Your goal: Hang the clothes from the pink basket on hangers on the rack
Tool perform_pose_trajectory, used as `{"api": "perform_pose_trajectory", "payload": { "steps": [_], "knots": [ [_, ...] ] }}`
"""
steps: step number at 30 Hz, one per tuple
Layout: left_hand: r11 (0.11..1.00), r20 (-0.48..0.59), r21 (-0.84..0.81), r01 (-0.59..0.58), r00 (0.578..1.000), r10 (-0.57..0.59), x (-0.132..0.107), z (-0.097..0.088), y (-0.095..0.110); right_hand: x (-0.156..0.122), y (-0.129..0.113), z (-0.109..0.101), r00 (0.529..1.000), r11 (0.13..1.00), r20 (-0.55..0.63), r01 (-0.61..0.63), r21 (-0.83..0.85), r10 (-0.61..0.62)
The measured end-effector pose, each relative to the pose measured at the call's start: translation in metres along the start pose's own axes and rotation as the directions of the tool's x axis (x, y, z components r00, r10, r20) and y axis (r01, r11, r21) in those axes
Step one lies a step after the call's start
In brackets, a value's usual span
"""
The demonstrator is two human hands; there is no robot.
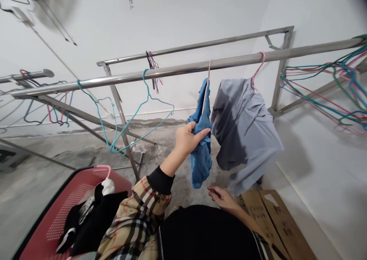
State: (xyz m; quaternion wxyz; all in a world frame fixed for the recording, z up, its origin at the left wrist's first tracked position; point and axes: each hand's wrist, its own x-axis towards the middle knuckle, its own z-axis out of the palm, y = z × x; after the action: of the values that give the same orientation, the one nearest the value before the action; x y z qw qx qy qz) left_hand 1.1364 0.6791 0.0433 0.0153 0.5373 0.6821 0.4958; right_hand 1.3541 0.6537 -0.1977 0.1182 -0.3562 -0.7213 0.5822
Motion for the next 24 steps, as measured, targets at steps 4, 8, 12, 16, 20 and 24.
{"api": "perform_pose_trajectory", "payload": {
  "steps": [4,8,12,16,20,24],
  "knots": [
    [0.835,-0.135,0.389,-0.39,0.872,0.47,-0.02,-0.001,-0.006,0.006,-0.002,-0.002,0.999,0.999,0.029,0.035,-0.005,-0.035],
    [0.687,-0.099,0.466,-0.557,0.739,0.666,-0.04,-0.005,-0.024,0.01,-0.006,-0.004,0.995,0.997,0.062,0.076,-0.012,-0.075],
    [0.744,-0.101,0.433,-0.509,0.793,0.601,-0.048,-0.013,-0.038,0.011,-0.01,0.001,0.992,0.995,0.081,0.095,-0.017,-0.093],
    [0.858,-0.133,0.245,-0.451,0.861,0.491,-0.05,-0.018,-0.035,0.008,-0.016,0.009,0.992,0.997,0.099,0.079,-0.026,-0.076],
    [0.975,-0.301,-0.057,-0.214,0.935,0.188,-0.047,-0.019,-0.025,0.01,-0.038,0.001,0.991,0.994,0.085,0.105,-0.036,-0.102],
    [0.974,-0.136,-0.222,-0.054,0.99,0.024,-0.043,-0.022,-0.02,0.017,-0.094,-0.033,0.976,0.976,-0.057,0.214,0.046,-0.211]
  ]
}}
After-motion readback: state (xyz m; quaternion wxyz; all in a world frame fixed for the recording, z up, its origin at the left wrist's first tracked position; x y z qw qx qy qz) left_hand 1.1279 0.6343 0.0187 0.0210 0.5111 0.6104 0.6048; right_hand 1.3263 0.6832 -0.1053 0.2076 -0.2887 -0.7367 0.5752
